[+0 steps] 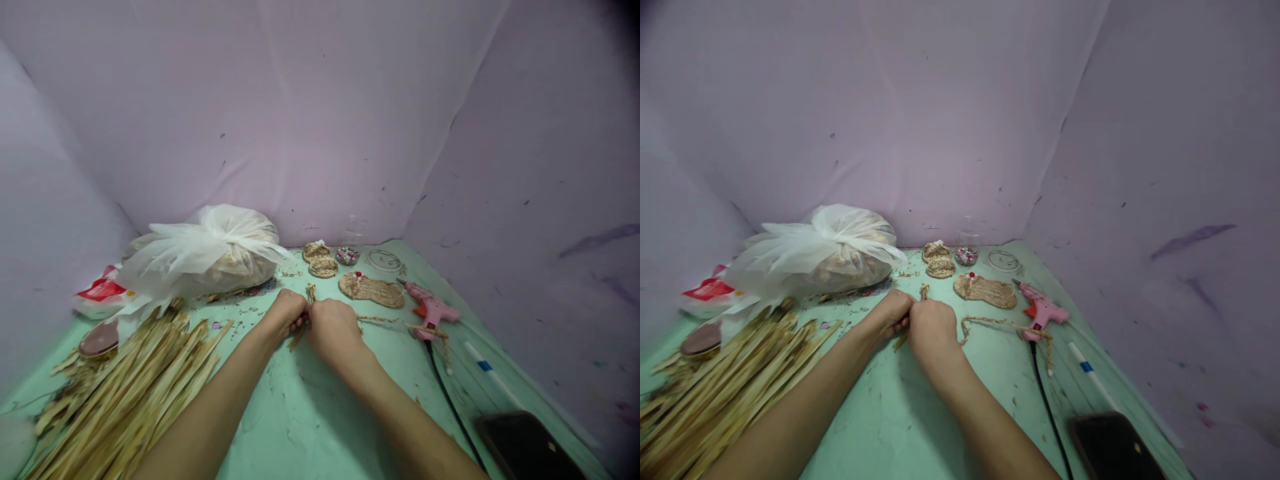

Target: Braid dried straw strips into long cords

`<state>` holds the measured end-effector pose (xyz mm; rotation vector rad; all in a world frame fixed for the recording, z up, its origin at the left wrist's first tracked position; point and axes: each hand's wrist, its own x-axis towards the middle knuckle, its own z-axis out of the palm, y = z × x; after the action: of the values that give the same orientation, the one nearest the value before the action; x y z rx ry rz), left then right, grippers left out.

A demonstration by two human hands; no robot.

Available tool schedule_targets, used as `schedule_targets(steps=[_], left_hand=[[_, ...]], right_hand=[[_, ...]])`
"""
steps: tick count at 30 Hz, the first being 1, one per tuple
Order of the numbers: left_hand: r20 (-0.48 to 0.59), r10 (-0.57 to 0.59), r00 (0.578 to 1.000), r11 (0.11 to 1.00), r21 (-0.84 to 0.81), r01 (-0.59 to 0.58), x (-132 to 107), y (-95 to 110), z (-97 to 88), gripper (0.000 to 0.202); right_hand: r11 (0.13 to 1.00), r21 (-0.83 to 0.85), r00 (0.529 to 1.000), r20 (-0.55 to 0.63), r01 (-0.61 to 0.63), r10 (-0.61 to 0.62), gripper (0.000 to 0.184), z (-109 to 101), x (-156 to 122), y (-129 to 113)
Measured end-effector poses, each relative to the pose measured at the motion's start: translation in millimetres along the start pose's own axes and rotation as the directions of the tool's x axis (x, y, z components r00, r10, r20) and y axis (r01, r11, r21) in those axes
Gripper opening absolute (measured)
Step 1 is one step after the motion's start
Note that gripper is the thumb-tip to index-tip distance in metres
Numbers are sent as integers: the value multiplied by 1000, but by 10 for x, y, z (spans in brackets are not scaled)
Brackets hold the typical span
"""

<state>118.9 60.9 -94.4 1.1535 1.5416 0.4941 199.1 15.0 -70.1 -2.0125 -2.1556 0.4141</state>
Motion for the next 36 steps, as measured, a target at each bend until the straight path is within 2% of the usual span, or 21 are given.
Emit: schedule_targets(steps=[4, 6, 8, 9, 10, 11, 12, 13, 14, 15, 16, 17, 19, 22, 27, 33, 36], left_hand=[[51, 36, 998, 999, 2, -36, 6, -13, -65, 11], [104, 54, 993, 998, 3, -55, 29, -30, -108, 11], [151, 76, 986, 997, 0, -76, 60, -54, -150, 9], [167, 86, 982, 996, -3, -86, 75, -66, -167, 8], [179, 95, 979, 995, -7, -95, 88, -76, -182, 7], [189, 103, 977, 995, -12, -102, 97, -84, -194, 7], [199, 108, 974, 994, -16, -107, 103, -89, -203, 7], [209, 111, 972, 994, -20, -110, 106, -92, -210, 8], [218, 114, 969, 993, -23, -111, 107, -93, -215, 10], [229, 116, 967, 993, -25, -113, 106, -93, -219, 11], [238, 117, 964, 993, -26, -114, 105, -93, -222, 12], [244, 120, 962, 993, -27, -117, 105, -95, -224, 13], [249, 126, 960, 992, -27, -123, 111, -103, -225, 13], [241, 133, 961, 991, -17, -133, 125, -119, -223, 11], [211, 144, 967, 986, 47, -157, 90, -93, -209, 3], [101, 172, 980, 964, 189, -189, 52, -37, -186, 4], [-4, 238, 971, 892, 398, -216, 13, -4, -201, 3]], right_hand=[[999, 2, 997, 64, 49, -49, 12, -105, -104, -27], [991, 88, 970, 213, 96, -113, 6, -232, -139, 67], [960, 264, 902, 386, 93, -193, 3, -366, -130, 212], [949, 313, 931, 330, 46, -154, 5, -417, -106, 286], [929, 370, 978, 196, -10, -67, 5, -449, -68, 350], [875, 473, 993, 108, -100, 55, 3, -459, -22, 398], [773, 607, 981, 71, -185, 179, 5, -446, 29, 425], [638, 726, 957, 99, -256, 272, 10, -411, 79, 430], [489, 817, 939, 171, -305, 299, 14, -361, 125, 415], [363, 867, 928, 251, -342, 275, 18, -299, 164, 386], [281, 883, 919, 317, -376, 235, 19, -231, 196, 348], [241, 886, 914, 356, -397, 196, 19, -162, 221, 308], [238, 877, 907, 387, -418, 166, 15, -35, 255, 244], [288, 865, 911, 376, -411, 170, 7, 113, 289, 216], [369, 847, 923, 331, -383, 199, 13, 247, 329, 282], [323, 866, 923, 339, -382, 182, 13, 229, 328, 333], [285, 874, 918, 356, -393, 173, 10, 204, 319, 334]])
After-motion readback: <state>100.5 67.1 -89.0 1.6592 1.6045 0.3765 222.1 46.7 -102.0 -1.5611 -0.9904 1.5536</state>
